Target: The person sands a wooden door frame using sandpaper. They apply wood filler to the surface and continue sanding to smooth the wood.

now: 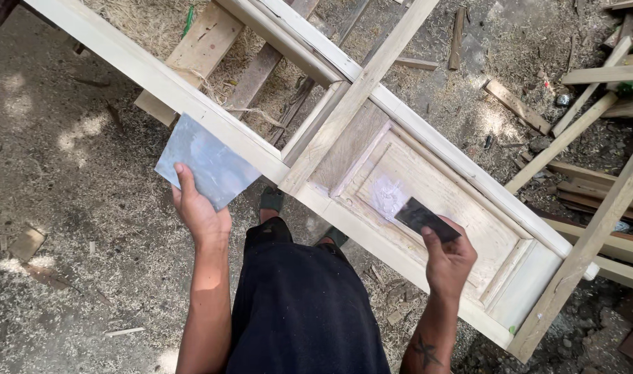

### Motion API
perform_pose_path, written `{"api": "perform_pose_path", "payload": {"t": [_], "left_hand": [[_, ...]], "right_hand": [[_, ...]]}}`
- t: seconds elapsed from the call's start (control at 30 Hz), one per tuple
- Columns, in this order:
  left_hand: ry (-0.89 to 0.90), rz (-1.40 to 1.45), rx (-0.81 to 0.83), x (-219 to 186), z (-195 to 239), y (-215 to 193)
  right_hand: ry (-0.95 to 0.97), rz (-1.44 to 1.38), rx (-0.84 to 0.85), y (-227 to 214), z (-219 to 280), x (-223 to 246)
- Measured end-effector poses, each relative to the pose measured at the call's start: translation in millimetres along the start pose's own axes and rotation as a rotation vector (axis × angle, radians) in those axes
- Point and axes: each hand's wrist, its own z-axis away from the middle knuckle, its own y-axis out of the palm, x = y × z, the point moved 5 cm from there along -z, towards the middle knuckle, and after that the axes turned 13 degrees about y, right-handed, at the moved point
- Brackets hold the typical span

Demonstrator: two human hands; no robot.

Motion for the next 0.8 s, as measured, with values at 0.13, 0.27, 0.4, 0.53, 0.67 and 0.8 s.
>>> {"api": "perform_pose_path", "payload": {"t": [0.13, 0.27, 0.4, 0.53, 0.67, 0.8], "left_hand": [[-0.061, -0.056, -0.011, 5.6, -2.8, -12.0], [-0.092, -0.102, -0.038, 2.6, -20.4, -20.5], [-0.111, -0.098, -0.005, -4.9, -41.3, -23.4], [-0.12, -0.12, 0.062, -9.2, -57.4, -18.1], [-0.15, -0.171, 0.142, -9.4, -63.0, 1.6], [-0.134, -0.168, 0.121, 0.7, -59.3, 18.3]], "right_hand": [[-0.135, 0.1, 0.118, 58.6, -18.0, 41.9], [-0.211, 0.142, 0.184, 109.2, -31.6, 82.5], [-0.26, 0.166, 0.163, 133.9, -43.4, 97.5], [-0.139, 0.083, 0.058, 129.5, -65.6, 82.8], [-0.109, 0.007, 0.006, 120.1, -86.3, 69.4], [-0.058, -0.044, 0.039, 112.9, -120.9, 60.5]]}}
